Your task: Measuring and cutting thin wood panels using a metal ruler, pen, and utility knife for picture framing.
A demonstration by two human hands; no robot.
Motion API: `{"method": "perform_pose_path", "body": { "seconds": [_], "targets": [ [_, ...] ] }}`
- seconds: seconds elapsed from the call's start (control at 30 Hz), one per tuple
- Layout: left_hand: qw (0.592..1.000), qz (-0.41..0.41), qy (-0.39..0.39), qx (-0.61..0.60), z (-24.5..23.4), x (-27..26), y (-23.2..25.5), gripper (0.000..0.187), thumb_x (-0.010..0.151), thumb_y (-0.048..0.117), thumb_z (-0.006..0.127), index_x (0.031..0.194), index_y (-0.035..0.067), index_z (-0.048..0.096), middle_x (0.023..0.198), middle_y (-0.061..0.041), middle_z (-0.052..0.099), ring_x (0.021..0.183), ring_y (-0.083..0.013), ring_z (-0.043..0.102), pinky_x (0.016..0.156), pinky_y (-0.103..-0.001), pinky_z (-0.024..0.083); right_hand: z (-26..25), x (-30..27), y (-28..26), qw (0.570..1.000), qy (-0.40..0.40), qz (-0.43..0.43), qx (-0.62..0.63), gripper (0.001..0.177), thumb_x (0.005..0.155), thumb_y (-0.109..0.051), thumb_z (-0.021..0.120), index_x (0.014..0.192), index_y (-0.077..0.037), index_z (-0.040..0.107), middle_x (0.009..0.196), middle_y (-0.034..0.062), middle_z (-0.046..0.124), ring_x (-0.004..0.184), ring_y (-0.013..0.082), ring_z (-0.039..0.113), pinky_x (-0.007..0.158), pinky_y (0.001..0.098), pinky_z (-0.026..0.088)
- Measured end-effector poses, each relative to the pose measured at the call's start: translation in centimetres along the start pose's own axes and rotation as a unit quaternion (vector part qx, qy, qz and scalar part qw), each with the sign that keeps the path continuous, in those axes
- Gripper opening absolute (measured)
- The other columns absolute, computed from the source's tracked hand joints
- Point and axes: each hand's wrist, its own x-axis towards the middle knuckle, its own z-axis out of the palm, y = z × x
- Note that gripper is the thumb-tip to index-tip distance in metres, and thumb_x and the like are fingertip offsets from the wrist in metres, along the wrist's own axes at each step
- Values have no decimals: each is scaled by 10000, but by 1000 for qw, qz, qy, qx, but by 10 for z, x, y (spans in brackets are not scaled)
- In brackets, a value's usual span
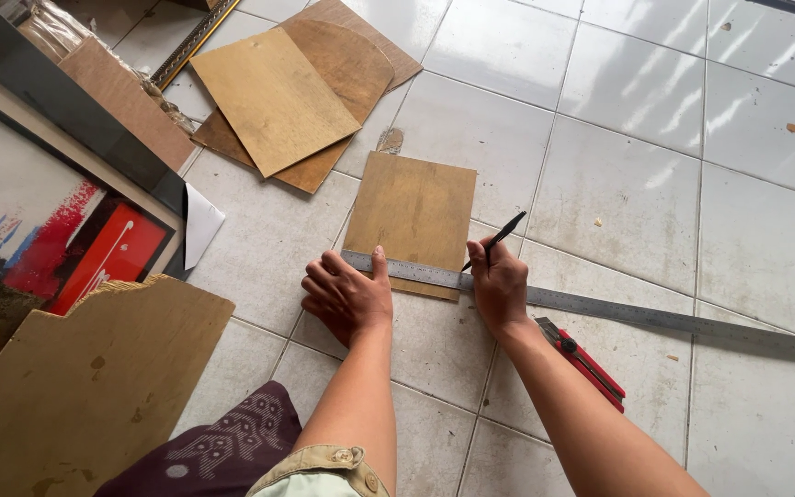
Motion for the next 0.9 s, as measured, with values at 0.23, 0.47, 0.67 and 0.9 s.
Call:
{"method": "perform_pose_path", "body": {
  "seconds": [0.23,0.47,0.67,0.9],
  "targets": [
    [1000,6,6,0,3,0,-1,663,938,772,662,1150,156,543,1206,-91,556,1163,-335,563,941,-519,444,2,-1,4,1000,9,-9,-12,328,1181,-368,693,938,-150,727,625,70,691,634,296,712,659,407,585],
    [1000,4,4,-6,3,-1,-1,662,942,764,667,1162,153,539,1219,-92,552,1170,-337,561,938,-515,449,2,-1,6,1000,3,-12,-14,335,1185,-372,686,945,-141,727,624,99,683,620,315,708,636,429,579],
    [1000,8,11,-3,4,1,-1,662,933,764,674,1148,152,536,1203,-95,550,1158,-341,563,934,-520,446,4,3,6,1000,3,1,-9,340,1175,-388,700,935,-149,731,612,80,678,601,291,694,619,407,568],
    [1000,10,12,-4,3,1,-1,677,940,779,658,1167,152,540,1206,-92,551,1145,-339,564,921,-519,445,-35,18,-34,974,-13,151,168,236,1208,-395,624,1173,-170,687,901,123,817,681,157,721,541,257,554]
  ]
}}
